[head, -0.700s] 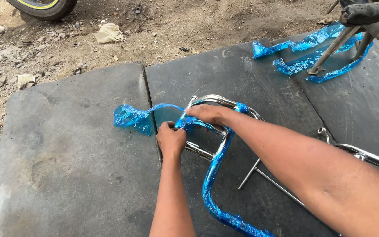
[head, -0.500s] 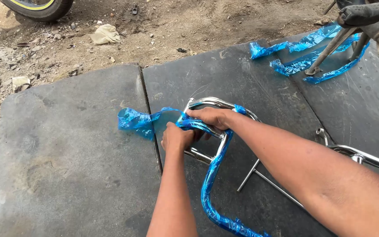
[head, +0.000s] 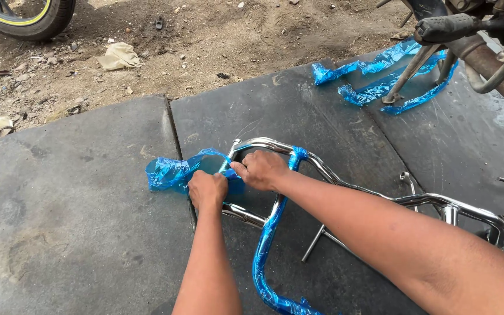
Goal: Remove protective blue plastic film from a new chrome motorcycle crash guard and install it onto the motorcycle engine frame using bolts and a wrench.
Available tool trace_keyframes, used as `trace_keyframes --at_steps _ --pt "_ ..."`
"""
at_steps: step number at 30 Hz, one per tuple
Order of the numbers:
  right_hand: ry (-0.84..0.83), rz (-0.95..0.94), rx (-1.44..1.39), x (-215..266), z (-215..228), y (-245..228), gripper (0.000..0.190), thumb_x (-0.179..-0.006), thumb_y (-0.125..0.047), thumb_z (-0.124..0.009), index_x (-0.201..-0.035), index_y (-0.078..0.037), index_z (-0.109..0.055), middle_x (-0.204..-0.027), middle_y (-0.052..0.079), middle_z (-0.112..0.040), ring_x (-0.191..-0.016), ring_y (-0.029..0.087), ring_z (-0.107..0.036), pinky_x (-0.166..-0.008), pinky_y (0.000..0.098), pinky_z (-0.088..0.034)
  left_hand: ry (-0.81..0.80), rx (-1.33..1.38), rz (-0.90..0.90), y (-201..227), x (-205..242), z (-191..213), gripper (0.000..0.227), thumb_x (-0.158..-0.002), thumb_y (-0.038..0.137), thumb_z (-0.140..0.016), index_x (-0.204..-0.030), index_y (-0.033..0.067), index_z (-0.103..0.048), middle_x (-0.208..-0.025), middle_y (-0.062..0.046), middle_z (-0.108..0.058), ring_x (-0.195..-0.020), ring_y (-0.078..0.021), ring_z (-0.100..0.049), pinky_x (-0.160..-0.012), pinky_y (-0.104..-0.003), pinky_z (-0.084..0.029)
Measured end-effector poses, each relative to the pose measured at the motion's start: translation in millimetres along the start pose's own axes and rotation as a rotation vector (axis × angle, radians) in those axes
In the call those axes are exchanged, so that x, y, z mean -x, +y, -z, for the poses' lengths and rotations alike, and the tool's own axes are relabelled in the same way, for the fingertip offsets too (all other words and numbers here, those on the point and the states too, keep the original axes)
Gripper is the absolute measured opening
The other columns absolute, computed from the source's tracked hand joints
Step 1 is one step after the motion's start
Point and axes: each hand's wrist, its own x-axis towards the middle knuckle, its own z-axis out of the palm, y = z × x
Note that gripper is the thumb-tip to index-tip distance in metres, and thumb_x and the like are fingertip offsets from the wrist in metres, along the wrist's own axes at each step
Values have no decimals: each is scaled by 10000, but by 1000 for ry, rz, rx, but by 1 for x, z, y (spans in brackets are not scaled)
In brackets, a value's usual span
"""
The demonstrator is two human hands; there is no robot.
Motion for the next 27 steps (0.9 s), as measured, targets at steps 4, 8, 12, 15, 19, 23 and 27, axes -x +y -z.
trace_keyframes --at_steps 4,8,12,15,19,23,27 --pt "-24 42 10 1 0 1 682 -1026 -588 -343 -957 -61 -769 -966 208 -735 -981 380 -711 -917 527 -544 216 71 -49 -14 -33 -26 419 -928 172 -668 -1161 -167 -586 -1115 -375 -675 -1035 -479 -684 -931 -500 -529" --pt "-44 33 -21 -3 -3 4 675 -1014 -615 -336 -1051 -83 -749 -1031 196 -720 -1042 376 -688 -934 535 -529 -65 368 203 7 -13 -2 449 -909 172 -667 -1182 -157 -529 -1096 -311 -714 -805 -378 -784 -670 -446 -656" --pt "-63 38 -29 4 2 1 648 -1018 -594 -327 -1123 -82 -710 -1047 200 -722 -1068 383 -680 -951 537 -522 -97 571 312 23 -8 -10 338 -801 -6 -724 -1094 -127 -606 -1141 -253 -677 -797 -368 -766 -596 -493 -653" --pt "-50 59 -23 11 9 -3 624 -1016 -580 -334 -1118 -80 -694 -1047 187 -723 -1063 375 -679 -929 546 -520 11 690 399 11 -20 -26 298 -795 27 -683 -1055 -120 -680 -1115 -248 -746 -894 -332 -786 -702 -471 -602" --pt "-35 26 -30 8 18 -9 588 -1018 -568 -362 -1117 -92 -693 -1020 202 -727 -1034 384 -687 -928 532 -531 243 503 284 -7 -43 -39 348 -766 54 -748 -1078 -88 -690 -1138 -273 -699 -1005 -373 -714 -829 -420 -565" --pt "-65 74 -19 8 9 -3 595 -1035 -571 -342 -1127 -86 -674 -1033 179 -722 -1040 355 -694 -932 526 -531 114 479 329 -4 -43 -32 328 -769 69 -749 -1073 -50 -720 -1136 -237 -695 -1037 -360 -708 -883 -415 -559" --pt "-98 45 -22 10 8 -3 596 -1027 -581 -336 -1186 -107 -660 -1090 177 -707 -1099 352 -669 -953 525 -516 126 528 307 2 -29 -30 347 -748 31 -738 -1083 -47 -690 -1163 -232 -695 -1066 -357 -707 -914 -409 -555"
